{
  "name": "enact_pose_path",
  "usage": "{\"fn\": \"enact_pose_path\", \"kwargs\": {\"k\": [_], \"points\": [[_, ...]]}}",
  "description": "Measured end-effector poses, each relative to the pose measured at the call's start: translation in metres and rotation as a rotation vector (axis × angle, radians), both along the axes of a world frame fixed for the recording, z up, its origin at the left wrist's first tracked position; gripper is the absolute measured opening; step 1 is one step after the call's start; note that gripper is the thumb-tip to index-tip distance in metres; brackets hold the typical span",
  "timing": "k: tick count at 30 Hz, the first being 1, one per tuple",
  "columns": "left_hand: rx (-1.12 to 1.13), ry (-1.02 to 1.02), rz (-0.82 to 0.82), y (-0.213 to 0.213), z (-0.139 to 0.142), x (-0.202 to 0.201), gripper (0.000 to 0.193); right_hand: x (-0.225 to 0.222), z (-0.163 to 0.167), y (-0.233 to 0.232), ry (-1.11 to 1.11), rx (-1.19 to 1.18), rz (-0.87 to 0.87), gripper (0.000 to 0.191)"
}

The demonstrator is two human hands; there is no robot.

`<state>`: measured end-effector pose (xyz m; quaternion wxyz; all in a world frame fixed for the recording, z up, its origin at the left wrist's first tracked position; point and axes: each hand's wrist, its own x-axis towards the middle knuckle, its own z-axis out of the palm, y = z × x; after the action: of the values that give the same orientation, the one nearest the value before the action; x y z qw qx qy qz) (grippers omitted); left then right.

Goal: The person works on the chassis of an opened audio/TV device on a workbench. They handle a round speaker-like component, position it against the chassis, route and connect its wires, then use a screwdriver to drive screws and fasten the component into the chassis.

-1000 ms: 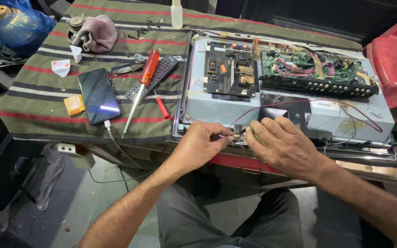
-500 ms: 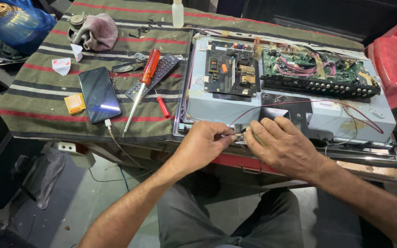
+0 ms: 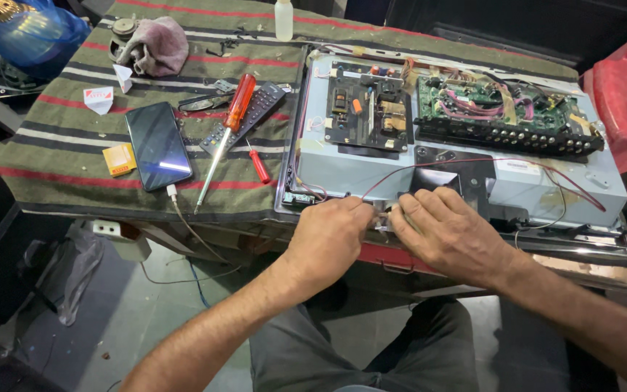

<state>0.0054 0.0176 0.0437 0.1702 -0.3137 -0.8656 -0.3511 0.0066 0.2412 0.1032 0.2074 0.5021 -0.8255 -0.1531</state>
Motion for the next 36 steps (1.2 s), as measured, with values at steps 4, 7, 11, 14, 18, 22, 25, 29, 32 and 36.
{"fn": "enact_pose_path", "kwargs": {"k": [4,7,11,14,18,22,25,29,32,36], "points": [[-0.049,0.079,-0.020,-0.001,0.001,0.003,0.018,0.001,-0.002,0.001,-0.030,-0.040,-0.002,0.041],[-0.129,0.153,-0.106,-0.004,0.001,0.001,0.008,0.001,-0.005,0.000,-0.081,-0.021,-0.021,0.042],[-0.107,0.192,-0.145,-0.011,-0.001,-0.012,0.011,-0.004,-0.006,-0.005,-0.121,-0.130,0.012,0.043],[-0.101,0.157,-0.130,-0.014,0.003,-0.030,0.014,-0.012,-0.002,-0.013,-0.281,-0.244,-0.048,0.045],[0.149,-0.084,-0.165,-0.030,0.018,-0.052,0.019,-0.034,0.013,-0.018,-0.692,-0.387,-0.195,0.056],[0.305,-0.350,-0.122,-0.049,0.027,-0.059,0.019,-0.059,0.021,-0.017,-1.062,-0.491,-0.424,0.050],[0.257,-0.374,-0.051,-0.056,0.020,-0.059,0.017,-0.071,0.015,-0.015,-1.083,-0.458,-0.367,0.039],[0.201,-0.387,-0.064,-0.059,0.003,-0.056,0.017,-0.077,0.004,-0.013,-1.044,-0.425,-0.288,0.035],[0.180,-0.295,-0.084,-0.057,-0.005,-0.056,0.018,-0.078,0.004,-0.011,-1.041,-0.425,-0.282,0.036],[0.086,-0.290,-0.032,-0.055,-0.006,-0.053,0.017,-0.073,0.009,-0.013,-1.009,-0.425,-0.210,0.041]]}}
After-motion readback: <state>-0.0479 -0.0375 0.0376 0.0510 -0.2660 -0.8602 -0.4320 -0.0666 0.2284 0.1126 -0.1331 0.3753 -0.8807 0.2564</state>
